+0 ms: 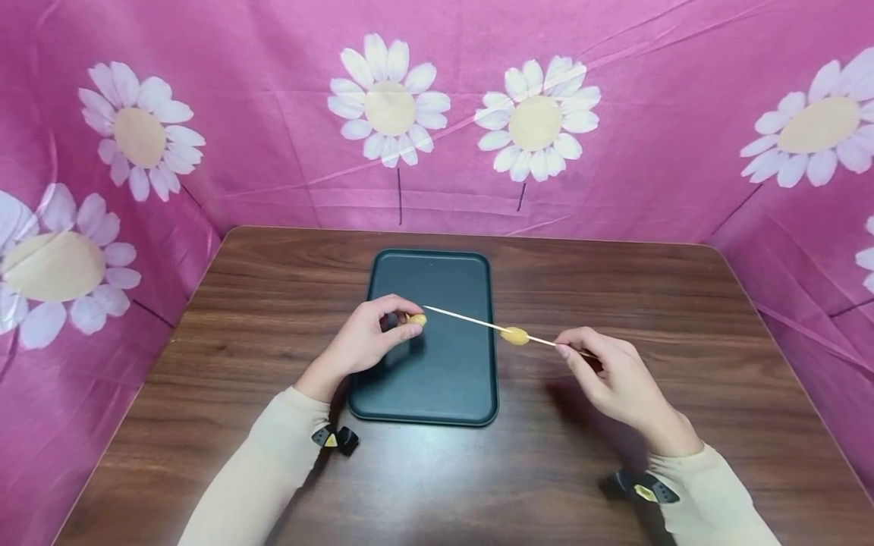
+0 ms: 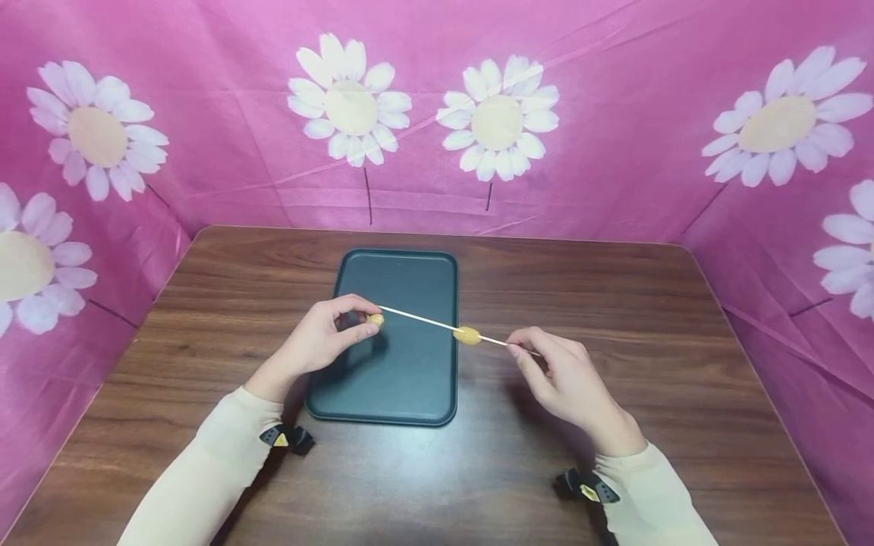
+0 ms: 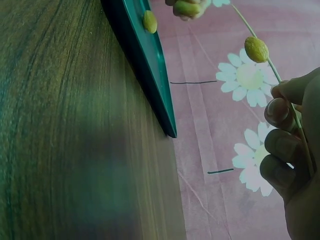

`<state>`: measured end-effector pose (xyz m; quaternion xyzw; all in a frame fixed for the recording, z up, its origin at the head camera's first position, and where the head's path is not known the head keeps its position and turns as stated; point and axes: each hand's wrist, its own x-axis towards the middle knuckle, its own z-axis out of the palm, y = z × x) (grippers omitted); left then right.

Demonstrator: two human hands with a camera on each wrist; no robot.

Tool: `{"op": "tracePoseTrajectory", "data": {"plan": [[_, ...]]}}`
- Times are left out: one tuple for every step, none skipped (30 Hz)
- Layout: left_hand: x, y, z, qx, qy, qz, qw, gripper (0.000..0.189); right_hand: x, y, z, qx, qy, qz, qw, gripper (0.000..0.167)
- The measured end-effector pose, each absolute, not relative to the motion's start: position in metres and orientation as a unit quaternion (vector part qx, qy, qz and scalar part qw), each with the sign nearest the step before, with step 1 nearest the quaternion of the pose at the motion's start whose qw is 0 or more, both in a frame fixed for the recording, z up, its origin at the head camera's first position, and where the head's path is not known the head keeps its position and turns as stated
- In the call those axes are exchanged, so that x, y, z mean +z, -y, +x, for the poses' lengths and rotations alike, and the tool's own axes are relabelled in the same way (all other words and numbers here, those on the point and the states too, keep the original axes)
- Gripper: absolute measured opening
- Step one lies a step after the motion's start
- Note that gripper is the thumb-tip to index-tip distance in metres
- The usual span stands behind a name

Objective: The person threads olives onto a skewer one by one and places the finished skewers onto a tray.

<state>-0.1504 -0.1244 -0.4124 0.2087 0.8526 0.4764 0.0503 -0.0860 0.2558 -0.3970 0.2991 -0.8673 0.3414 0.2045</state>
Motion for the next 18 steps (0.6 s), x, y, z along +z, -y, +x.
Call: {"op": "tracePoseTrajectory", "data": {"plan": [[-0.4120, 0.1259, -0.1505, 0.494, -0.844, 0.202, 0.055, 0.021, -0.3969, -0.2559, -0.0861, 0.341, 0.867, 0.300, 0.205, 0.022], [-0.4110, 0.1271, -0.1505, 0.510, -0.836, 0.196, 0.059, 0.021, -0.3969, -0.2563, -0.0863, 0.341, 0.867, 0.301, 0.206, 0.020], [-0.4105, 0.1282, -0.1506, 0.521, -0.830, 0.192, 0.061, 0.021, -0.3969, -0.2563, -0.0864, 0.342, 0.866, 0.301, 0.206, 0.021], [-0.4100, 0.1285, -0.1513, 0.532, -0.822, 0.192, 0.062, 0.021, -0.3968, -0.2567, -0.0863, 0.343, 0.866, 0.301, 0.207, 0.022], [-0.4097, 0.1288, -0.1518, 0.542, -0.816, 0.190, 0.064, 0.022, -0.3967, -0.2570, -0.0863, 0.343, 0.865, 0.302, 0.208, 0.023], [-0.4090, 0.1290, -0.1521, 0.552, -0.809, 0.188, 0.067, 0.022, -0.3967, -0.2572, -0.0864, 0.344, 0.864, 0.302, 0.209, 0.025], [-0.4083, 0.1293, -0.1524, 0.561, -0.804, 0.186, 0.069, 0.023, -0.3965, -0.2572, -0.0865, 0.344, 0.864, 0.303, 0.209, 0.027], [-0.4077, 0.1297, -0.1526, 0.569, -0.798, 0.183, 0.072, 0.024, -0.3964, -0.2570, -0.0867, 0.344, 0.863, 0.304, 0.210, 0.030], [-0.4069, 0.1300, -0.1524, 0.578, -0.792, 0.180, 0.077, 0.024, -0.3964, -0.2568, -0.0868, 0.345, 0.863, 0.305, 0.210, 0.031], [-0.4065, 0.1308, -0.1524, 0.584, -0.788, 0.177, 0.082, 0.026, -0.3964, -0.2567, -0.0870, 0.345, 0.862, 0.306, 0.209, 0.029], [-0.4061, 0.1315, -0.1523, 0.589, -0.784, 0.175, 0.087, 0.028, -0.3966, -0.2567, -0.0871, 0.344, 0.863, 0.306, 0.208, 0.026], [-0.4061, 0.1323, -0.1523, 0.594, -0.780, 0.174, 0.091, 0.029, -0.3970, -0.2567, -0.0871, 0.344, 0.863, 0.306, 0.208, 0.022], [-0.4066, 0.1332, -0.1524, 0.597, -0.777, 0.175, 0.093, 0.031, -0.3976, -0.2568, -0.0871, 0.344, 0.863, 0.307, 0.207, 0.016], [-0.4069, 0.1339, -0.1524, 0.602, -0.773, 0.175, 0.093, 0.032, -0.3980, -0.2568, -0.0870, 0.345, 0.862, 0.307, 0.207, 0.012], [-0.4072, 0.1344, -0.1523, 0.608, -0.769, 0.176, 0.093, 0.032, -0.3984, -0.2568, -0.0868, 0.346, 0.862, 0.307, 0.206, 0.009], [-0.4077, 0.1351, -0.1524, 0.614, -0.764, 0.178, 0.091, 0.033, -0.3987, -0.2568, -0.0866, 0.346, 0.862, 0.307, 0.206, 0.007], [-0.4079, 0.1354, -0.1522, 0.624, -0.756, 0.179, 0.089, 0.032, -0.3991, -0.2568, -0.0864, 0.347, 0.862, 0.308, 0.206, 0.006], [-0.4079, 0.1357, -0.1519, 0.634, -0.747, 0.180, 0.087, 0.032, -0.3993, -0.2566, -0.0863, 0.347, 0.861, 0.309, 0.206, 0.006]]}}
